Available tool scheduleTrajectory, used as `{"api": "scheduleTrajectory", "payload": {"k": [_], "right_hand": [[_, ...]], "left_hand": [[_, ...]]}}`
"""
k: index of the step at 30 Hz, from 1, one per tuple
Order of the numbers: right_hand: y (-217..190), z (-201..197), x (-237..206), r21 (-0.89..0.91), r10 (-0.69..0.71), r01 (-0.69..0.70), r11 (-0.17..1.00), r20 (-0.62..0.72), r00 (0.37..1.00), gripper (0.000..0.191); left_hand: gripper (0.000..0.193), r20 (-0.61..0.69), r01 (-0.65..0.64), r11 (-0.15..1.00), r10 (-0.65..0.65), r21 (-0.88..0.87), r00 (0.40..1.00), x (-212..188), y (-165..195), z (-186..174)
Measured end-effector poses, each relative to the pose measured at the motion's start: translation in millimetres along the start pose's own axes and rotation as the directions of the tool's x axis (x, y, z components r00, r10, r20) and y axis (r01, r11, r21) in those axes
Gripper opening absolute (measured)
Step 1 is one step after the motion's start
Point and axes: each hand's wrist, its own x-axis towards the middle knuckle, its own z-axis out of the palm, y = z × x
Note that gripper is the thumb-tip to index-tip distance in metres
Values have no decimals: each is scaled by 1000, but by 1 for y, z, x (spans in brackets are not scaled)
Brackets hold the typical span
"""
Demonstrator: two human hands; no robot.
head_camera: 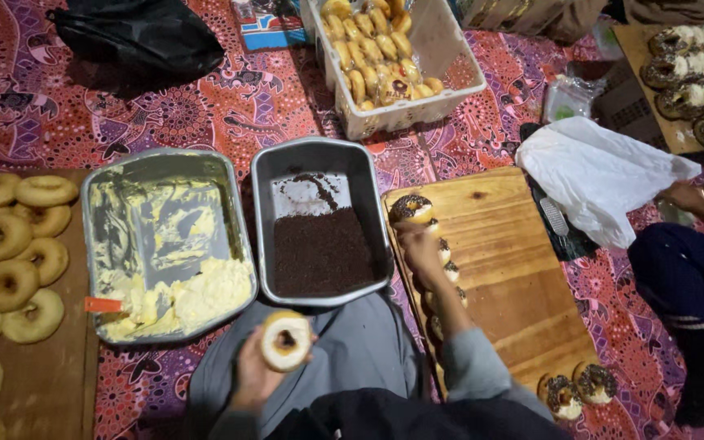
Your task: The person sits on the floor and repeatedly picks up plain donuts, splits them open, fills them with a white cream from a metal tray, and places them into a second tray containing dark crumbs. The filled donuts are then arranged in rows on a wooden board.
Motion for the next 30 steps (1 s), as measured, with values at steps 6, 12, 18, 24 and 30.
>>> {"api": "scheduleTrajectory", "payload": {"k": [6,12,18,24,30], "right_hand": [[-3,94,-112,338,-100,-501,797,892,441,56],[3,142,10,385,-216,79,920,327,920,48],[8,205,13,-132,-253,356,925,484,837,41],[13,163,6,-97,-234,283,954,346,909,33],[54,31,18,737,75,-408,539,441,895,32]], "left_hand": [[54,158,243,967,-230,-73,960,25,-17,5],[40,-205,131,984,-154,-122,967,-11,2,-6],[41,-126,142,977,-163,-160,979,1,5,-15],[43,-97,250,954,-268,-165,959,13,14,-22],[47,-32,279,932,-294,-232,955,16,19,-22]]}}
